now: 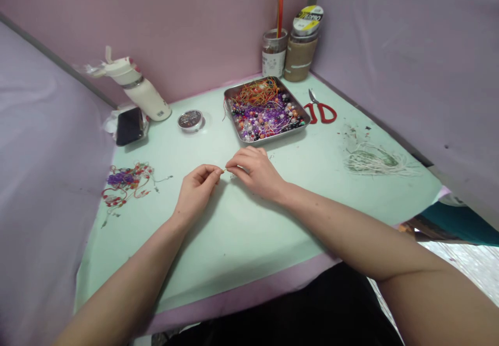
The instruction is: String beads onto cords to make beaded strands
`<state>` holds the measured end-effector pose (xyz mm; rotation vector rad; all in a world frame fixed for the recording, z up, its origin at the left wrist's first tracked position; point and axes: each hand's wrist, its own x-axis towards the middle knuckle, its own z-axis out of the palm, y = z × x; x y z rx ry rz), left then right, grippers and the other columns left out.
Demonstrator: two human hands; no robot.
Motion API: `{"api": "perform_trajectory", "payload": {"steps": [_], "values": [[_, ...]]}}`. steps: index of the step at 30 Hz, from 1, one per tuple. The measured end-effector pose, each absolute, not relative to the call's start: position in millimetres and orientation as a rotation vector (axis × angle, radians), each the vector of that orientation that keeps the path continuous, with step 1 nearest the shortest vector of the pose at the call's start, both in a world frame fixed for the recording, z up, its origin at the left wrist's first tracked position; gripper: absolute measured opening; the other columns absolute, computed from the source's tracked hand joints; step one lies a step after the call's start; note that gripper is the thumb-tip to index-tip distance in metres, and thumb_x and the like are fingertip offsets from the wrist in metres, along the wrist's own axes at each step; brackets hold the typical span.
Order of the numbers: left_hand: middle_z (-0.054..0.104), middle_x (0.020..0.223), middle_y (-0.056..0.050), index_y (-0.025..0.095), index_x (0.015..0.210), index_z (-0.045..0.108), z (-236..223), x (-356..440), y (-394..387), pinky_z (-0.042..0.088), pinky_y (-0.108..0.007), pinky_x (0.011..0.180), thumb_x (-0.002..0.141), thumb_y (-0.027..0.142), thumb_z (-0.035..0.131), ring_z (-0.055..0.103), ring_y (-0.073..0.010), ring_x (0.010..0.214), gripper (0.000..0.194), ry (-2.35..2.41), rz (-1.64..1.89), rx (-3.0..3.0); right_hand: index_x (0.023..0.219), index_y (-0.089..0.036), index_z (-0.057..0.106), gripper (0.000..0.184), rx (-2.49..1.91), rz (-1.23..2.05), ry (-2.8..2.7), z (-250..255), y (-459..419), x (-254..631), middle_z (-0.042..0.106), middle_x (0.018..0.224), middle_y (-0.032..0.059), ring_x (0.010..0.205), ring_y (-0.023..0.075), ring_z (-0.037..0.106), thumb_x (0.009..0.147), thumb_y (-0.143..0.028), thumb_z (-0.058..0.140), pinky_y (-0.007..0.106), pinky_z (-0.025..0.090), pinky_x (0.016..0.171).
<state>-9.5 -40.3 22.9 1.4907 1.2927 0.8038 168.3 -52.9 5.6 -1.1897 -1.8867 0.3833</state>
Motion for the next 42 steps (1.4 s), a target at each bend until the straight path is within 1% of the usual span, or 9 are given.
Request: {"api": "perform_trajectory", "payload": {"steps": [5, 8, 14, 18, 21, 25, 36, 39, 42], "values": [[0.057, 0.067, 0.003, 0.017, 0.08, 0.064, 24.0, -9.3, -41.5, 0.038, -0.024, 0.061, 0.082, 0.034, 0.059, 0.046, -0.0097, 0.059, 0.018, 1.292, 0.81, 1.51, 0.083, -0.02, 0.067, 0.01, -1.208, 0.433, -1.861, 6.3, -53.2, 168.3, 0.069, 0.085, 0.0021, 0.083, 0.0177, 0.058, 0.089, -0.02, 0.059, 0.034, 0.034, 0.078], [0.056, 0.066, 0.003, 0.017, 0.08, 0.063, 22.8, -10.1, -41.3, 0.037, -0.023, 0.06, 0.082, 0.034, 0.059, 0.046, -0.0096, 0.059, 0.017, 1.293, 0.821, 1.53, 0.089, -0.02, 0.067, 0.007, -1.223, 0.469, -1.855, 5.5, -52.8, 168.8, 0.069, 0.089, 0.0027, 0.085, 0.0182, 0.058, 0.086, -0.018, 0.06, 0.035, 0.036, 0.079], [0.059, 0.069, 0.003, 0.017, 0.08, 0.063, 20.6, -11.5, -40.8, 0.039, -0.023, 0.063, 0.083, 0.033, 0.059, 0.048, -0.0101, 0.064, 0.016, 1.269, 0.839, 1.56, 0.102, -0.021, 0.066, 0.02, -1.198, 0.533, -1.875, 4.3, -52.4, 168.8, 0.067, 0.1, 0.0053, 0.097, 0.0222, 0.057, 0.082, -0.022, 0.066, 0.038, 0.038, 0.085], [0.062, 0.073, 0.001, 0.018, 0.08, 0.063, 18.5, -11.1, -41.6, 0.04, -0.024, 0.066, 0.084, 0.031, 0.059, 0.052, -0.0112, 0.069, 0.015, 1.26, 0.844, 1.616, 0.092, -0.021, 0.067, 0.009, -1.196, 0.542, -1.891, 4.4, -52.6, 168.1, 0.068, 0.091, 0.0039, 0.091, 0.0202, 0.058, 0.088, -0.026, 0.061, 0.036, 0.036, 0.082], [0.064, 0.074, 0.001, 0.018, 0.081, 0.064, 17.4, -10.9, -42.2, 0.041, -0.025, 0.066, 0.084, 0.032, 0.058, 0.054, -0.0119, 0.069, 0.016, 1.262, 0.851, 1.646, 0.082, -0.02, 0.067, 0.012, -1.22, 0.528, -1.883, 5.5, -52.7, 167.7, 0.067, 0.084, 0.0023, 0.085, 0.0183, 0.057, 0.091, -0.023, 0.058, 0.035, 0.034, 0.079], [0.066, 0.075, 0.0, 0.018, 0.086, 0.066, 17.8, -11.1, -42.5, 0.042, -0.025, 0.064, 0.083, 0.033, 0.059, 0.055, -0.012, 0.067, 0.017, 1.271, 0.88, 1.665, 0.081, -0.02, 0.066, 0.012, -1.239, 0.523, -1.873, 7.4, -52.8, 167.3, 0.068, 0.083, 0.0021, 0.084, 0.0178, 0.056, 0.091, -0.022, 0.059, 0.034, 0.032, 0.078], [0.067, 0.073, 0.0, 0.018, 0.078, 0.066, 17.0, -12.2, -41.1, 0.044, -0.025, 0.064, 0.079, 0.031, 0.061, 0.056, -0.0117, 0.065, 0.014, 1.338, 0.87, 1.653, 0.081, -0.02, 0.065, 0.014, -1.29, 0.576, -1.866, 5.0, -50.6, 169.4, 0.068, 0.085, 0.0027, 0.086, 0.0188, 0.056, 0.091, -0.022, 0.056, 0.034, 0.033, 0.08], [0.065, 0.07, 0.0, 0.018, 0.077, 0.066, 17.7, -12.3, -40.5, 0.043, -0.025, 0.062, 0.079, 0.032, 0.061, 0.055, -0.0117, 0.063, 0.015, 1.36, 0.877, 1.636, 0.089, -0.021, 0.066, 0.008, -1.337, 0.62, -1.922, 3.7, -48.0, 175.3, 0.068, 0.093, 0.0042, 0.091, 0.0209, 0.055, 0.088, -0.025, 0.06, 0.036, 0.034, 0.081], [0.065, 0.071, 0.0, 0.018, 0.077, 0.066, 19.0, -12.3, -40.3, 0.043, -0.025, 0.061, 0.079, 0.032, 0.061, 0.054, -0.0117, 0.063, 0.015, 1.368, 0.885, 1.622, 0.102, -0.022, 0.067, 0.019, -1.383, 0.648, -2.063, 2.2, -46.8, 180.5, 0.065, 0.104, 0.0066, 0.099, 0.0247, 0.053, 0.085, -0.029, 0.065, 0.038, 0.034, 0.083]]}}
